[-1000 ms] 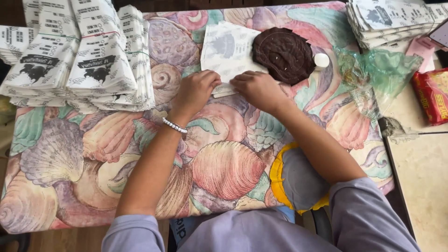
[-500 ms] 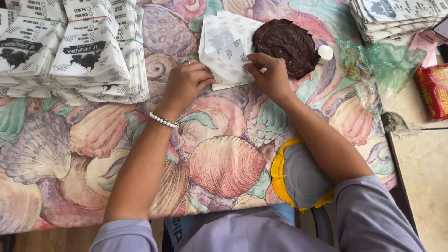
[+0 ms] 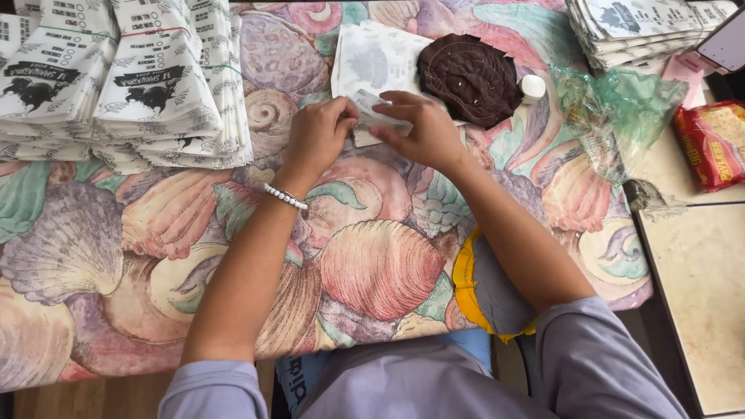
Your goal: Folding printed paper wrappers into a triangular shape for food packaging
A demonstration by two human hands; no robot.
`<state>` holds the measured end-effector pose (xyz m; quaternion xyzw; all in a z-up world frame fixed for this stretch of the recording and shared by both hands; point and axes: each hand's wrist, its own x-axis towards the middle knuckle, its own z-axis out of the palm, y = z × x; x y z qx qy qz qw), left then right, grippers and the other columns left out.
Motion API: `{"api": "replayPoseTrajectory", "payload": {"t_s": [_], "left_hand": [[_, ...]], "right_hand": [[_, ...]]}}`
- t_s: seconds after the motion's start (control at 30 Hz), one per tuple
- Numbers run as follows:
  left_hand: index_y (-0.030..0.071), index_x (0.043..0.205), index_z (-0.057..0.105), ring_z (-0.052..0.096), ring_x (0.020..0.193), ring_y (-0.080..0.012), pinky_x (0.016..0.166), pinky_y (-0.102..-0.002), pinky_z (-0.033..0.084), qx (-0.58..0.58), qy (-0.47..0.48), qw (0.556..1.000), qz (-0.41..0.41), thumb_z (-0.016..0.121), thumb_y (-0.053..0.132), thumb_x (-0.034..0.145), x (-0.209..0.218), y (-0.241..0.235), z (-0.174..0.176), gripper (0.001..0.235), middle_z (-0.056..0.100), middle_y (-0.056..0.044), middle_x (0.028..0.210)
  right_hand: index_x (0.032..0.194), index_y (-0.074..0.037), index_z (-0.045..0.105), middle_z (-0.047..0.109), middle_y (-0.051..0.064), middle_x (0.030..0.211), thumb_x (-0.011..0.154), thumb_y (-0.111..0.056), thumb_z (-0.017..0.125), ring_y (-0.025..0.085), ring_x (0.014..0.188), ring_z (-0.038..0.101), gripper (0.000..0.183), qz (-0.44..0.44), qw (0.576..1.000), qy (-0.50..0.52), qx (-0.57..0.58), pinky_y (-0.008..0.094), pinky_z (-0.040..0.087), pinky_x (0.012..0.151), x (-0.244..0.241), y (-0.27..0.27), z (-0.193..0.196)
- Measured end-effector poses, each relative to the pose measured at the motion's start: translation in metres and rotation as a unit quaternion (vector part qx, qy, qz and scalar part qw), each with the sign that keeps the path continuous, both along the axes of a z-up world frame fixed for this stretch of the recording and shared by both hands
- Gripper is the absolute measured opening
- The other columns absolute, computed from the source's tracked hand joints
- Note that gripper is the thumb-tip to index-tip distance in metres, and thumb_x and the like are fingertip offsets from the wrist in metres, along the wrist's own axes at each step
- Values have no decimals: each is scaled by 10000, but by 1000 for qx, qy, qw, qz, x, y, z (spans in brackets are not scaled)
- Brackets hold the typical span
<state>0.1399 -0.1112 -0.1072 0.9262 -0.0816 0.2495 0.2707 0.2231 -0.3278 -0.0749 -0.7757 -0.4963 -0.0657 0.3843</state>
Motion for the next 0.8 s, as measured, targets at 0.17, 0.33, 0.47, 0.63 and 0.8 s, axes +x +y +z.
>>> {"api": "replayPoseTrajectory", "payload": {"t_s": [0.17, 0.33, 0.47, 0.63, 0.8], "left_hand": [[168, 965, 693, 739, 777, -293, 717, -442, 575, -29, 4, 1000, 8, 723, 127, 937, -2, -4, -3, 58, 743, 2, 779], [177, 1087, 692, 742, 850, -313, 757, -462, 587, -30, 14, 999, -4, 752, 47, 874, -3, -1, 2, 256, 764, -27, 838], [201, 1033, 727, 736, 832, -268, 753, -416, 592, -29, 6, 999, 17, 840, 41, 783, -4, -1, 7, 318, 743, 15, 817], [148, 982, 751, 714, 799, -298, 707, -389, 602, -88, -27, 996, -16, 874, -56, 712, -8, -5, 20, 360, 677, -48, 790], [117, 1001, 762, 649, 715, -236, 654, -370, 562, -109, -44, 992, -44, 922, 177, 828, -10, -5, 21, 244, 674, -66, 848]], "right_hand": [[1038, -125, 806, 758, 89, 1124, 945, -165, 731, 361, 987, 726, 126, -50, 992, -88, -73, 488, 591, 806, 7, 3, -35], [940, -152, 802, 754, 46, 953, 911, -192, 789, 307, 895, 735, 51, -95, 995, -18, -24, 414, 576, 752, 12, 2, -35], [903, -167, 813, 748, 62, 898, 830, -238, 886, 317, 882, 735, 125, -120, 988, 76, 53, 392, 558, 755, 8, -5, -29], [994, -145, 806, 760, 97, 1074, 875, -231, 830, 354, 971, 735, 149, -92, 996, 0, -2, 468, 585, 798, 9, -2, -30], [990, -115, 787, 749, 91, 977, 927, -231, 777, 361, 919, 732, 132, -87, 996, 7, 0, 462, 582, 774, 10, -4, -29]]}}
